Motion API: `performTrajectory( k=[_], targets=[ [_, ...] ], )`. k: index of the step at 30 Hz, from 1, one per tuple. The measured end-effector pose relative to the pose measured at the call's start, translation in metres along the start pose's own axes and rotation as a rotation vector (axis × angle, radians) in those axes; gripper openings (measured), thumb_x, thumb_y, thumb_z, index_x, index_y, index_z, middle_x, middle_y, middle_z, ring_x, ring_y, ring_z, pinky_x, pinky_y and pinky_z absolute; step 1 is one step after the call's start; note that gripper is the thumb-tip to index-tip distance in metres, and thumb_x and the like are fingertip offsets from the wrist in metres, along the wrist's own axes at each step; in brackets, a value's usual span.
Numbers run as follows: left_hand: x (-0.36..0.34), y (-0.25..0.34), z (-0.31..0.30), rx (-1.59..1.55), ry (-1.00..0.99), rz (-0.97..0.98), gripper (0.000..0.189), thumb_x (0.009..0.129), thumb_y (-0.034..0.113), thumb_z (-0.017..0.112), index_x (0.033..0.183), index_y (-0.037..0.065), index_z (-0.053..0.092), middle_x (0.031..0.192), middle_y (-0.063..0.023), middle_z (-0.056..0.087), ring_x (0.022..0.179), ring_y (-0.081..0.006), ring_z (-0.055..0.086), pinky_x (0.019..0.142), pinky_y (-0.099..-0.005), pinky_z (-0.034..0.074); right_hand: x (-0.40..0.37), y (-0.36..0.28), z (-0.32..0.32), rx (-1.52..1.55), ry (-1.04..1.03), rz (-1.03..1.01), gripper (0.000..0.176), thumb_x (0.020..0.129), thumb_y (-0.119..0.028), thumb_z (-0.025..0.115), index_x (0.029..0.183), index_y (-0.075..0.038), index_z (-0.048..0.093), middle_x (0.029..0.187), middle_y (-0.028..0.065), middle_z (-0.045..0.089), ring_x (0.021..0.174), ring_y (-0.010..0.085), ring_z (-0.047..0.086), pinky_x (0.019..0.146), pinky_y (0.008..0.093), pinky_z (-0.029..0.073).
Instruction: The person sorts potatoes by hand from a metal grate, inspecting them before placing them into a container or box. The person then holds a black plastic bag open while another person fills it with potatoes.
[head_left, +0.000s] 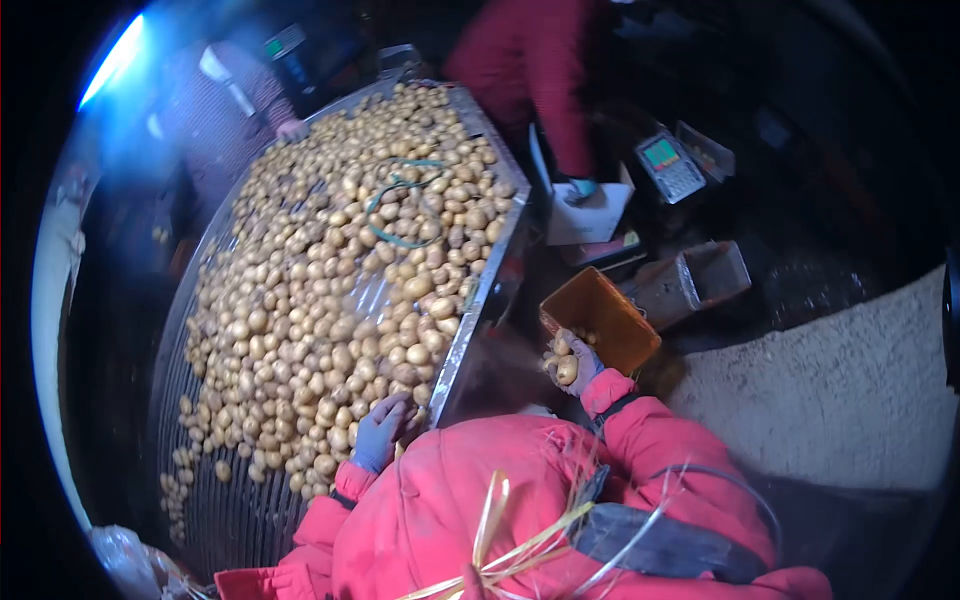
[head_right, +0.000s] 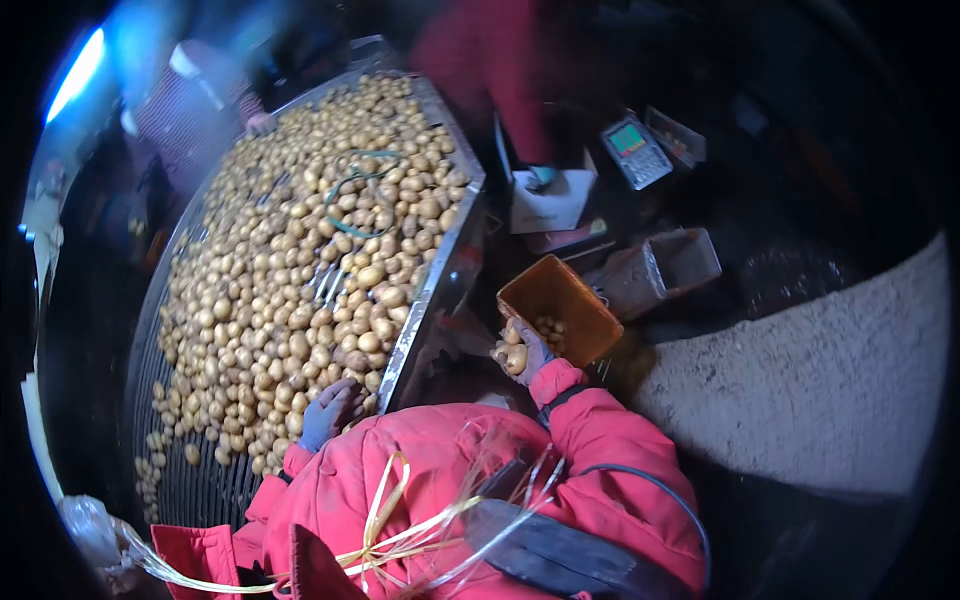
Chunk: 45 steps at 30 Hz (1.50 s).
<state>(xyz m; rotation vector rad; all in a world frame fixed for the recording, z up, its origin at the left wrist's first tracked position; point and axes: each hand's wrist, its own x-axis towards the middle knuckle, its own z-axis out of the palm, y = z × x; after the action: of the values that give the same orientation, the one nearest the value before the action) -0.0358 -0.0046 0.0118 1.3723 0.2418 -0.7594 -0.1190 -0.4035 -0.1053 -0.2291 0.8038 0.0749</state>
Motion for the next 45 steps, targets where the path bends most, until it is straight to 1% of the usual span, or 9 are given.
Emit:
performTrajectory(
  k=[8, 17, 22, 24, 33, 37, 38, 41, 45],
  targets=[
    [0.004, 0.001, 0.003, 0.065, 0.038, -0.03, 0.032, 0.1, 0.017, 0.058, 0.127, 0.0, 0.058, 0.117, -0.0085, 0.064, 0.103, -0.0185, 0.065, 0.084, -0.0297, 0.057, -0.007, -0.209, -0.08, 0.253, 0.219, -0.706, 0.031, 0.085, -0.046, 0.069, 0.09, -0.017, 0.056, 0.082, 0.0034, 0.056, 0.074, 0.0242, 0.06, 0.06, 0.0377, 0.054],
    [0.008, -0.008, -0.009, -0.012, 0.142, -0.019, 0.034, 0.099, 0.018, 0.059, 0.129, 0.001, 0.057, 0.114, -0.0072, 0.065, 0.096, -0.016, 0.064, 0.082, -0.0288, 0.055, -0.002, -0.262, -0.077, 0.014, 0.438, -0.867, 0.054, 0.093, -0.053, 0.053, 0.131, -0.015, 0.058, 0.137, 0.0105, 0.054, 0.127, 0.0279, 0.05, 0.101, 0.0464, 0.044],
    [0.008, -0.012, -0.012, -0.044, 0.134, 0.019, 0.035, 0.1, 0.019, 0.059, 0.13, 0.001, 0.057, 0.115, -0.0071, 0.064, 0.096, -0.0153, 0.064, 0.082, -0.0278, 0.055, 0.144, -0.152, -0.15, 0.004, -1.074, -0.131, 0.021, 0.091, -0.03, 0.056, 0.103, -0.021, 0.071, 0.111, -0.001, 0.071, 0.107, 0.0211, 0.063, 0.075, 0.0397, 0.047],
    [0.009, -0.012, -0.014, -0.053, 0.127, 0.028, 0.036, 0.1, 0.019, 0.058, 0.131, 0.001, 0.057, 0.114, -0.0069, 0.065, 0.096, -0.0151, 0.064, 0.081, -0.0273, 0.055, 0.093, -0.098, -0.054, -0.196, 0.37, -0.209, 0.032, 0.095, -0.036, 0.057, 0.118, -0.015, 0.063, 0.128, 0.0071, 0.062, 0.12, 0.0256, 0.056, 0.089, 0.0434, 0.05],
    [0.009, -0.011, -0.03, 0.172, 0.217, 0.018, 0.037, 0.099, 0.019, 0.059, 0.131, 0.0, 0.056, 0.117, -0.0094, 0.064, 0.098, -0.0158, 0.065, 0.081, -0.0283, 0.055, 0.09, -0.088, 0.017, -0.548, 0.338, -0.154, 0.045, 0.094, -0.038, 0.059, 0.127, -0.007, 0.057, 0.138, 0.0183, 0.054, 0.123, 0.0371, 0.054, 0.105, 0.0485, 0.045],
    [0.009, -0.003, -0.02, 0.917, 0.461, 0.654, 0.061, 0.089, 0.031, 0.071, 0.137, 0.0, 0.05, 0.13, -0.019, 0.055, 0.118, -0.033, 0.054, 0.1, -0.0454, 0.044, 0.144, -0.104, -0.017, -0.566, 0.246, -0.151, 0.038, 0.094, -0.034, 0.059, 0.123, -0.009, 0.059, 0.125, 0.0142, 0.062, 0.112, 0.0325, 0.061, 0.097, 0.0476, 0.05],
    [0.004, 0.009, -0.017, 1.331, 0.492, 0.847, 0.071, 0.084, 0.037, 0.074, 0.139, 0.001, 0.047, 0.135, -0.0228, 0.051, 0.126, -0.0397, 0.048, 0.107, -0.052, 0.037, 0.175, -0.121, -0.042, -0.373, -0.251, -0.029, 0.034, 0.094, -0.032, 0.059, 0.12, -0.01, 0.061, 0.115, 0.0107, 0.064, 0.103, 0.0289, 0.063, 0.09, 0.0461, 0.053],
    [0.011, -0.021, -0.038, 1.663, 0.391, 0.594, 0.095, 0.074, 0.066, 0.067, 0.142, 0.004, 0.045, 0.147, -0.025, 0.036, 0.136, -0.0495, 0.03, 0.112, -0.0642, 0.019, 0.12, -0.088, 0.087, -0.34, -0.156, -0.225, 0.011, 0.096, -0.015, 0.053, 0.085, -0.013, 0.055, 0.064, -0.0053, 0.041, 0.053, 0.0078, 0.042, 0.045, 0.0252, 0.034],
    [-0.003, -0.006, -0.026, 1.717, 0.497, 0.356, 0.1, 0.075, 0.073, 0.06, 0.147, 0.008, 0.04, 0.156, -0.0198, 0.029, 0.145, -0.0473, 0.016, 0.113, -0.0671, 0.01, 0.128, -0.059, 0.162, -0.695, -0.252, -0.501, 0.026, 0.096, -0.006, 0.058, 0.122, -0.003, 0.061, 0.083, -0.0011, 0.058, 0.064, 0.0036, 0.05, 0.054, 0.0189, 0.042]
  ],
)
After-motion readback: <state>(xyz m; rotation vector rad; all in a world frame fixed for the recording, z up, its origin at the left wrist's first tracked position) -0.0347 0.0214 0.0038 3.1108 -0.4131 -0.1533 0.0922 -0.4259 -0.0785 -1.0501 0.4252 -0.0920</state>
